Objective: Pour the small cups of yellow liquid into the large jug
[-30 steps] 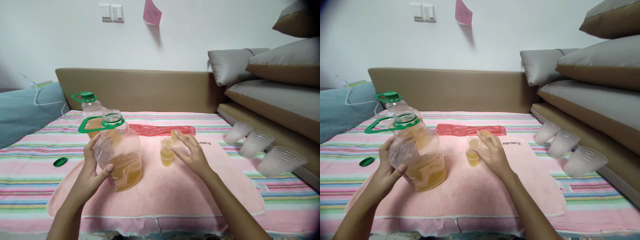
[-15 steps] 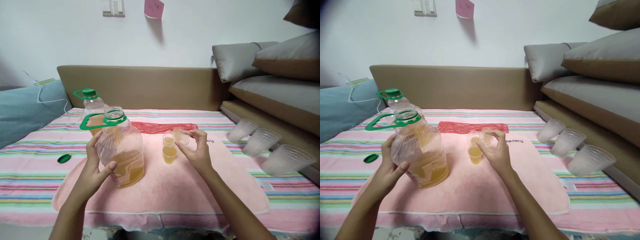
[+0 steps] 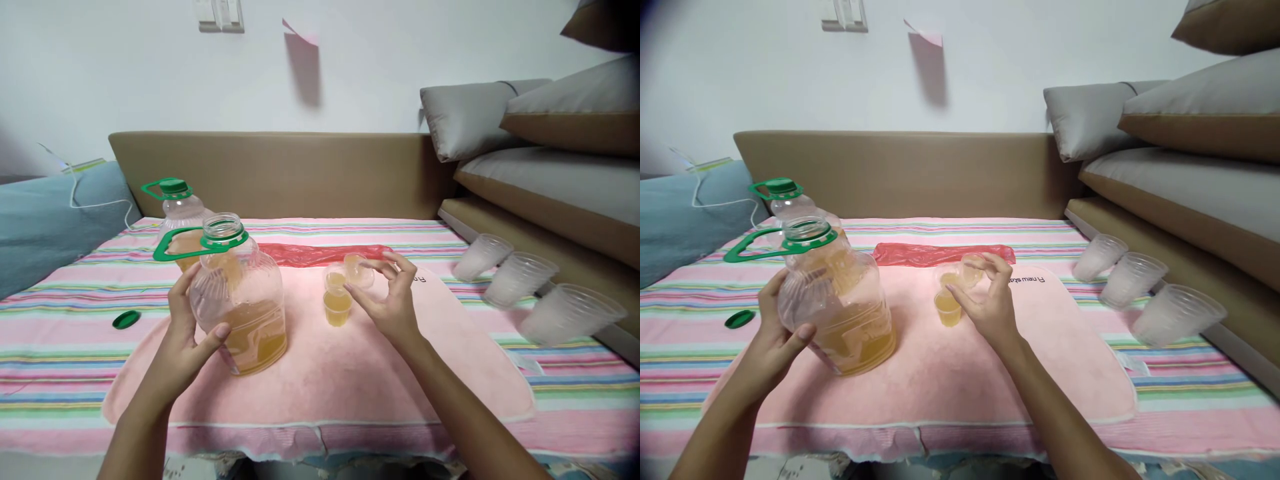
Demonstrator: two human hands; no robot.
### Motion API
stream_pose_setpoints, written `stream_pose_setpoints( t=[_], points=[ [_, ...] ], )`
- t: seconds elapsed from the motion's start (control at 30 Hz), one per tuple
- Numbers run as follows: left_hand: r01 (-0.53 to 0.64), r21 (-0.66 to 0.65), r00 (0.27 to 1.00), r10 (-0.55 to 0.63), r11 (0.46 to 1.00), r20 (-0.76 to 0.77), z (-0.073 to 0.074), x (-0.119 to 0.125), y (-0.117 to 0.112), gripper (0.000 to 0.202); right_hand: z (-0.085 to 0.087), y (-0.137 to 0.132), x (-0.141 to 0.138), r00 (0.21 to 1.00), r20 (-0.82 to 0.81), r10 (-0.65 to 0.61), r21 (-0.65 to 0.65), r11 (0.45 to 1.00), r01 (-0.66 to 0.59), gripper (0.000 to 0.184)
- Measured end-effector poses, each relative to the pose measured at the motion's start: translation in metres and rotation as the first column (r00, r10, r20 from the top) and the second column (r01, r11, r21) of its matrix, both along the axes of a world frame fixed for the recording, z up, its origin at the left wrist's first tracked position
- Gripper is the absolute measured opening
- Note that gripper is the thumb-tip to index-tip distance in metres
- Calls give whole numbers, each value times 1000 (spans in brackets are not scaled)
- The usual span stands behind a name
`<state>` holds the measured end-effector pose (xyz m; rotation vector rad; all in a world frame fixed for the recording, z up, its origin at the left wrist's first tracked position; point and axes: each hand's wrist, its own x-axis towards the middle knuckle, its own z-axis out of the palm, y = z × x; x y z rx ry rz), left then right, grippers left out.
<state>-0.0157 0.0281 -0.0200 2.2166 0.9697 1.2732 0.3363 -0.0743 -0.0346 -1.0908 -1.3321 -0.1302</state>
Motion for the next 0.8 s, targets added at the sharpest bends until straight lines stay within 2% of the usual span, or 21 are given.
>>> stream_pose_setpoints(
  t=[0.1,0.17,0.2,0.33,0.57,0.7,0.8],
  points=[
    [3,8,1000,-3,1000,-6,2,1,-1,97,1,-1,-1,998,49,-46,-51,998,48,44],
    [10,6,1000,-10,1000,-10,3,1,-2,96,0,-2,-1,998,25,-51,-92,994,53,51],
    [10,7,1000,-10,1000,-13,3,1,-3,95,-1,-2,-1,999,10,-54,-92,994,54,54],
    [0,5,1000,0,1000,-20,3,0,-3,96,-2,-2,-1,995,56,-84,-102,991,90,39],
    [-4,5,1000,4,1000,-26,3,0,-2,96,1,-3,-3,990,89,-106,-84,990,113,31],
    [-2,18,1000,2,1000,-30,2,0,-2,94,0,-3,-5,992,66,-103,-76,991,108,35],
    [4,31,1000,-3,1000,-31,2,0,-2,94,-2,-2,-6,998,4,-67,-32,997,67,55]
  ],
)
